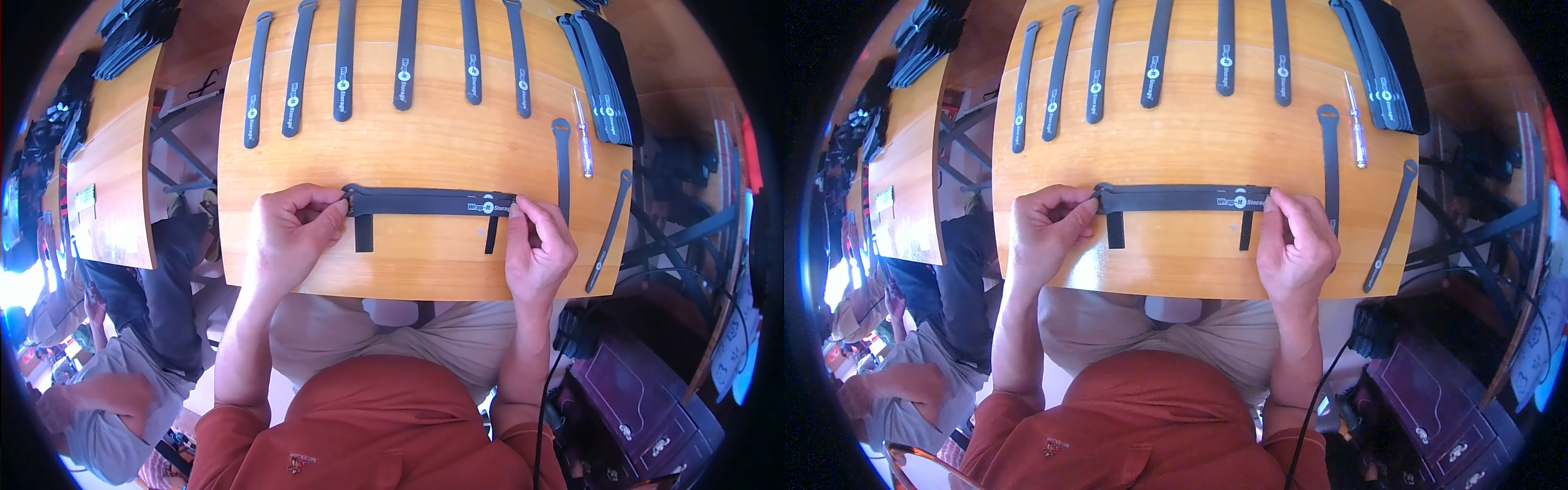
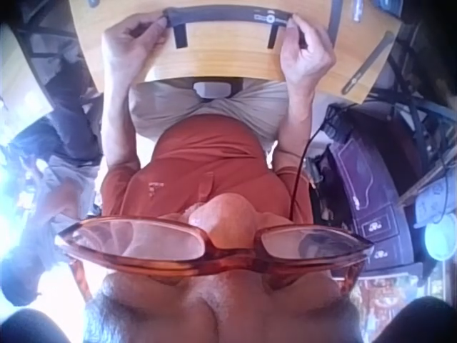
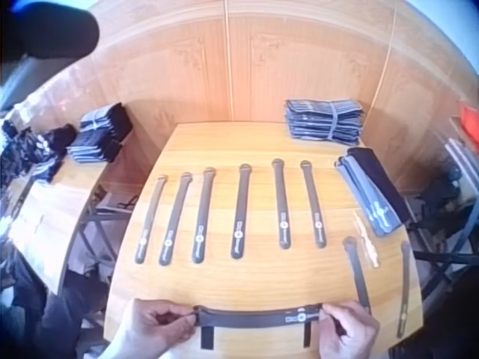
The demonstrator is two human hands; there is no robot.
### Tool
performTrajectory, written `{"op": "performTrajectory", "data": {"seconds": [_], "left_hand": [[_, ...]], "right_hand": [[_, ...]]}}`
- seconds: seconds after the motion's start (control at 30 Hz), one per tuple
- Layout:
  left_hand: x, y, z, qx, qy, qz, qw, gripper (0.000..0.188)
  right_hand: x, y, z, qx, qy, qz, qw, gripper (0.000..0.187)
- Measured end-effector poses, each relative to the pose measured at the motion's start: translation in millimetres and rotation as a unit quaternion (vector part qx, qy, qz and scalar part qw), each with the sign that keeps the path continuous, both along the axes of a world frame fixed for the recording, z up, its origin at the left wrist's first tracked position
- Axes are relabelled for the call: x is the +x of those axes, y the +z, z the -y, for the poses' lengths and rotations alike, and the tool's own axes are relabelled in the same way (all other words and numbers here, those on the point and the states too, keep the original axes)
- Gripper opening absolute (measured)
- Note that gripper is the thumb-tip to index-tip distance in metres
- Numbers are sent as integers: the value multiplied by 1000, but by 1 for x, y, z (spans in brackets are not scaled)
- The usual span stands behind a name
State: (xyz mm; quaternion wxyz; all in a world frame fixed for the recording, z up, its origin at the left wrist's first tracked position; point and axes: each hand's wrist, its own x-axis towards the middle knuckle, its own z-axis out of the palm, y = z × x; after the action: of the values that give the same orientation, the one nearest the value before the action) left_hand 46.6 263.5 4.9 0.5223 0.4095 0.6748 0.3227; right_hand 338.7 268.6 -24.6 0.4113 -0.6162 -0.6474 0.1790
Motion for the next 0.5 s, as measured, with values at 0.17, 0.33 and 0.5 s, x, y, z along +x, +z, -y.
{"op": "performTrajectory", "data": {"seconds": [0.17, 0.33, 0.5], "left_hand": [[1, 1, 0, 4, 0, -12, 1000, 15], [0, 1, -1, 5, 3, -10, 1000, 14], [1, 1, -1, 4, 12, -32, 999, 13]], "right_hand": [[-2, -1, 0, 8, -2, -3, 1000, 18], [-4, -2, 0, 9, 1, -2, 1000, 18], [-4, -2, -1, 8, 5, 6, 1000, 19]]}}
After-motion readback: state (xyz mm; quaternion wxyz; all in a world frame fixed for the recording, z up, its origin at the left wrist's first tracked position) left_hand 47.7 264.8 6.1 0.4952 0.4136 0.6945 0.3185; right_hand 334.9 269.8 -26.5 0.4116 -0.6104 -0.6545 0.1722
